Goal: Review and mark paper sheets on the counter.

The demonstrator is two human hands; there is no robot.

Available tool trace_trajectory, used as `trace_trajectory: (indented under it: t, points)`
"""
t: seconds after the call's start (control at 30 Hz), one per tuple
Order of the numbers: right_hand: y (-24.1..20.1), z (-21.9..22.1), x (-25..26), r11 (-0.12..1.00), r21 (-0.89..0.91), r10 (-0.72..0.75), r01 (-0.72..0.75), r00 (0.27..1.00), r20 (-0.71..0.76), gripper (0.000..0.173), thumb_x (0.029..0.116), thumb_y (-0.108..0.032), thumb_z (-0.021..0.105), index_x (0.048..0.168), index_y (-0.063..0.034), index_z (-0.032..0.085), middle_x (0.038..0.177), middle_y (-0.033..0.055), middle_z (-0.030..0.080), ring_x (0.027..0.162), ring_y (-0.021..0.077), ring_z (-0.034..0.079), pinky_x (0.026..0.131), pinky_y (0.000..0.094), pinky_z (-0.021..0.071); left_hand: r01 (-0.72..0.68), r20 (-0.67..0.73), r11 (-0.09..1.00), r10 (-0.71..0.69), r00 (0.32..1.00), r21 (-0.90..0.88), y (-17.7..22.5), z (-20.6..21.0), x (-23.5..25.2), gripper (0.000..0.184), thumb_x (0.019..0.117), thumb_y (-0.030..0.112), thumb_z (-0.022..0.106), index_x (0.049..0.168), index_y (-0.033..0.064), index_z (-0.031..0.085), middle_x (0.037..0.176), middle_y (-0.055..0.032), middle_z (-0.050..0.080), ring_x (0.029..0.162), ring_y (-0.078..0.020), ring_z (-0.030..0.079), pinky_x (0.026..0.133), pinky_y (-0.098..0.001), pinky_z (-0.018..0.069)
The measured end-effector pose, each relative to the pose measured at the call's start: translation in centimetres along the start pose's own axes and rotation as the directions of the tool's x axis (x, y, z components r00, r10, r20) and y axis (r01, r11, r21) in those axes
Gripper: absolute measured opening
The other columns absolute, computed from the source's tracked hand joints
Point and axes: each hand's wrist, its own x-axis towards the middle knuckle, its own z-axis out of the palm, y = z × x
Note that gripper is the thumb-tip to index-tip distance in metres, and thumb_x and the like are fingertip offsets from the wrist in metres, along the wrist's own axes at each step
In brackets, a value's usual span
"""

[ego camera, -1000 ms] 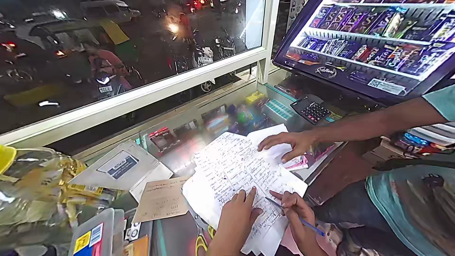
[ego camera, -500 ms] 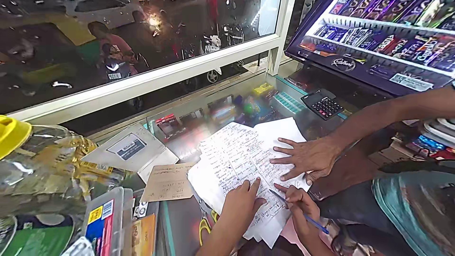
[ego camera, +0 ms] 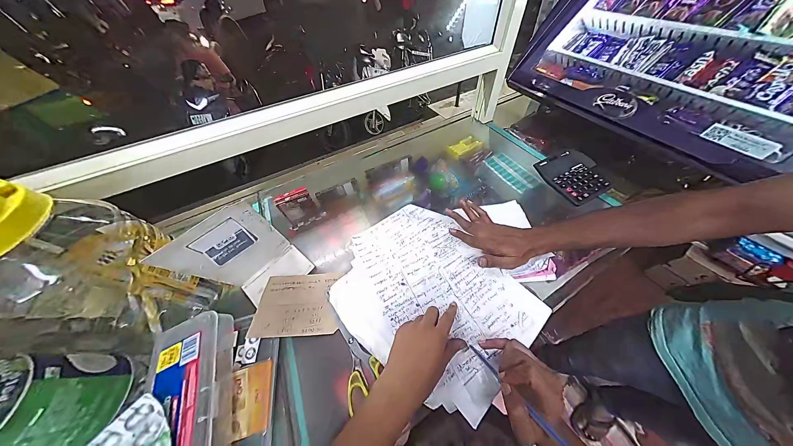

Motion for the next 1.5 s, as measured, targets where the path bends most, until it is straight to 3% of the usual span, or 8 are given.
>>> trace_trajectory:
  t: [0.57, 0.63, 0.7, 0.8, 1.03, 1.5]
  points:
    - [0.1, -0.4, 0.0, 0.999, -0.046, 0.012, -0.010, 0.999, 0.033, 0.019, 0.1020, -0.025, 0.050, 0.085, -0.0175, 0.049, 0.077, -0.0036, 0.051, 0.078, 0.0050, 0.061, 0.091, 0.0276, 0.0574, 0.006, 0.037, 1.000, -0.005, 0.999, -0.005, 0.1, -0.2, 0.0, 0.054, 0.1047, 0.038, 0.055, 0.150, 0.0084, 0.051, 0.111, -0.0228, 0.068, 0.094, -0.0389, 0.070, 0.078, -0.0503, 0.0573]
    - [0.1, -0.5, 0.0, 0.998, -0.065, 0.027, -0.027, 1.000, 0.002, 0.017, 0.1031, -0.027, 0.051, 0.089, -0.0187, 0.052, 0.084, -0.0050, 0.056, 0.089, 0.0051, 0.064, 0.093, 0.0273, 0.0566, 0.021, 0.063, 1.000, -0.020, 0.998, -0.008, 0.2, -0.4, 0.1, 0.055, 0.1048, 0.039, 0.054, 0.151, 0.0090, 0.050, 0.114, -0.0233, 0.067, 0.096, -0.0395, 0.070, 0.079, -0.0511, 0.0570]
    - [0.0, -0.2, 0.4, 0.992, -0.100, 0.068, -0.076, 0.994, -0.083, 0.006, 0.1022, -0.026, 0.053, 0.100, -0.0235, 0.058, 0.098, -0.0097, 0.059, 0.102, 0.0033, 0.063, 0.101, 0.0282, 0.0535, 0.017, 0.043, 1.000, -0.016, 0.999, -0.015, 0.1, -0.3, 0.1, 0.055, 0.1040, 0.039, 0.056, 0.150, 0.0084, 0.052, 0.112, -0.0237, 0.067, 0.094, -0.0398, 0.070, 0.078, -0.0515, 0.0571]
    - [-0.2, -0.4, 0.7, 0.974, -0.112, 0.173, -0.195, 0.968, -0.184, 0.012, 0.1021, -0.026, 0.055, 0.112, -0.0308, 0.061, 0.113, -0.0161, 0.063, 0.119, 0.0033, 0.060, 0.108, 0.0272, 0.0486, -0.004, 0.009, 1.000, 0.005, 1.000, -0.012, 0.0, 0.1, 0.0, 0.054, 0.1032, 0.038, 0.058, 0.148, 0.0078, 0.054, 0.111, -0.0232, 0.068, 0.091, -0.0391, 0.071, 0.076, -0.0510, 0.0578]
    - [0.0, -0.8, 0.1, 0.962, -0.089, 0.240, -0.260, 0.953, -0.185, 0.011, 0.0986, -0.023, 0.057, 0.107, -0.0290, 0.061, 0.109, -0.0148, 0.063, 0.115, 0.0023, 0.062, 0.103, 0.0232, 0.0519, -0.022, -0.032, 0.999, 0.023, 0.999, 0.024, -0.1, 0.3, 0.0, 0.053, 0.1022, 0.038, 0.059, 0.145, 0.0072, 0.056, 0.107, -0.0222, 0.069, 0.087, -0.0381, 0.071, 0.071, -0.0496, 0.0581]
    - [0.3, -1.1, -0.1, 0.946, -0.142, 0.258, -0.290, 0.944, -0.204, 0.011, 0.0917, -0.020, 0.065, 0.101, -0.0258, 0.063, 0.102, -0.0130, 0.065, 0.108, 0.0028, 0.066, 0.099, 0.0244, 0.0559, -0.033, -0.058, 0.999, 0.033, 0.998, 0.004, -0.2, 0.3, -0.1, 0.053, 0.1022, 0.037, 0.059, 0.145, 0.0065, 0.057, 0.106, -0.0223, 0.069, 0.087, -0.0378, 0.071, 0.072, -0.0492, 0.0581]
